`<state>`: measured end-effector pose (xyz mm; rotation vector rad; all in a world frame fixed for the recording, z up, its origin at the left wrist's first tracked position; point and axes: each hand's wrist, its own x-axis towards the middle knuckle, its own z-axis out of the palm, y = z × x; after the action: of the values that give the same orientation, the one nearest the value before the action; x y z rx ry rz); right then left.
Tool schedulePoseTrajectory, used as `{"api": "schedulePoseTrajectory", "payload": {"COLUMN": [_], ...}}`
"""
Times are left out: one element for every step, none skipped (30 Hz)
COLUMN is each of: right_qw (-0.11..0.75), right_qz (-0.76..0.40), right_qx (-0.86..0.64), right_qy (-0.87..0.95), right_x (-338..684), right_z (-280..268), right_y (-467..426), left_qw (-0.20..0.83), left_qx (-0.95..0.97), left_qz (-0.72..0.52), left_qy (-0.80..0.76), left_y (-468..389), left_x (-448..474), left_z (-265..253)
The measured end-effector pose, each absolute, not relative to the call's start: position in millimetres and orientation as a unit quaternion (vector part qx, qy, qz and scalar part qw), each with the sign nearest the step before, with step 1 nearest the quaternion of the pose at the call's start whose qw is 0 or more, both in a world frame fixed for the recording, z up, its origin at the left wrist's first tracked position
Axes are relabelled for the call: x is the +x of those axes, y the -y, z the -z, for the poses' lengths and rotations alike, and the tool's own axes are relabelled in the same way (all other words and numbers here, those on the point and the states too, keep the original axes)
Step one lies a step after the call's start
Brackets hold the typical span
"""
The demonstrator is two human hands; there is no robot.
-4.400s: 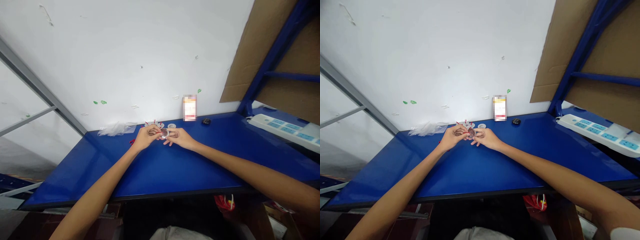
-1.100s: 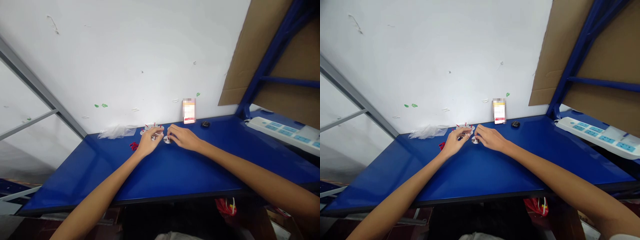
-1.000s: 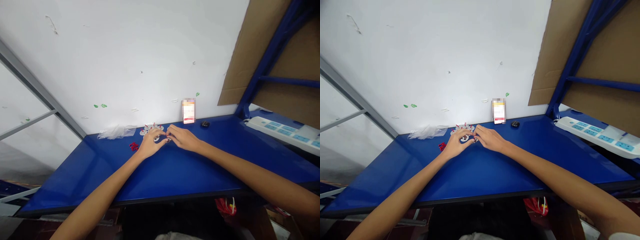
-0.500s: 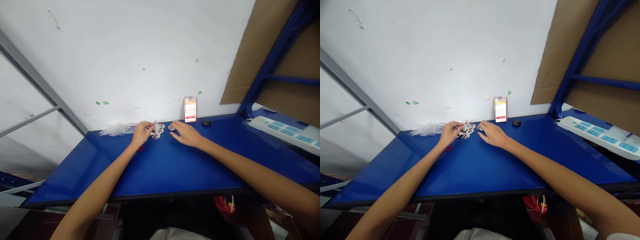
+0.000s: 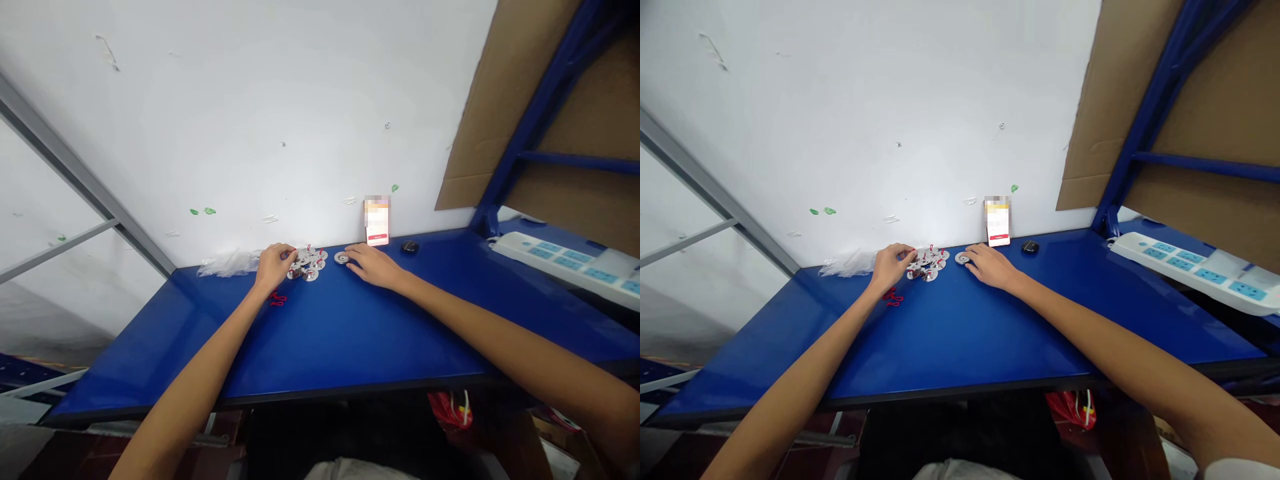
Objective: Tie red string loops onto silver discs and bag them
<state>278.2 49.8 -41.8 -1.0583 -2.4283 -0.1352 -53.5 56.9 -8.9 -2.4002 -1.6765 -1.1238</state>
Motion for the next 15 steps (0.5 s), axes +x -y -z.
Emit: {"api": "schedulePoseTrajectory", "payload": {"right_qw": [0.233, 0.229, 0.229, 0.234, 0.241, 0.247, 0.253, 0.256, 0.259, 0.262, 0.264, 0.267, 0.271, 0.275, 0.278], "right_qz": [0.046, 0.044, 0.043, 0.044, 0.047, 0.05, 0.053, 0.056, 0.058, 0.058, 0.057, 0.055, 0.053, 0.051, 0.05], "right_qx": [-0.388, -0.387, -0.386, -0.384, -0.382, -0.381, -0.379, -0.376, -0.374, -0.371, -0.367, -0.365, -0.365, -0.367, -0.37], "right_qy": [0.891, 0.892, 0.893, 0.892, 0.891, 0.89, 0.889, 0.889, 0.889, 0.889, 0.89, 0.89, 0.889, 0.887, 0.885], "right_x": [279, 280, 281, 281, 282, 282, 282, 282, 282, 282, 282, 282, 281, 281, 281], "right_z": [44, 46, 48, 49, 49, 49, 49, 48, 47, 46, 44, 43, 42, 41, 40], "right_y": [-52, -54, -56, -58, -59, -60, -60, -60, -60, -59, -58, -57, -57, -56, -55], "left_qw": [0.008, 0.014, 0.02, 0.024, 0.024, 0.02, 0.012, 0.002, -0.006, -0.011, -0.014, -0.017, -0.021, -0.027, -0.033], "left_qx": [-0.762, -0.757, -0.751, -0.746, -0.742, -0.739, -0.737, -0.737, -0.736, -0.737, -0.74, -0.745, -0.751, -0.757, -0.762], "left_qz": [0.356, 0.355, 0.353, 0.35, 0.347, 0.342, 0.337, 0.332, 0.327, 0.321, 0.313, 0.301, 0.289, 0.276, 0.266], "left_qy": [0.54, 0.549, 0.558, 0.566, 0.574, 0.58, 0.585, 0.589, 0.592, 0.594, 0.595, 0.594, 0.593, 0.591, 0.589], "left_y": [-58, -58, -60, -61, -63, -65, -67, -69, -70, -72, -73, -73, -73, -73, -73], "left_x": [-56, -60, -65, -70, -75, -80, -84, -88, -90, -91, -91, -91, -89, -88, -86], "left_z": [7, 6, 5, 5, 5, 6, 7, 9, 11, 14, 16, 18, 19, 20, 20]}}
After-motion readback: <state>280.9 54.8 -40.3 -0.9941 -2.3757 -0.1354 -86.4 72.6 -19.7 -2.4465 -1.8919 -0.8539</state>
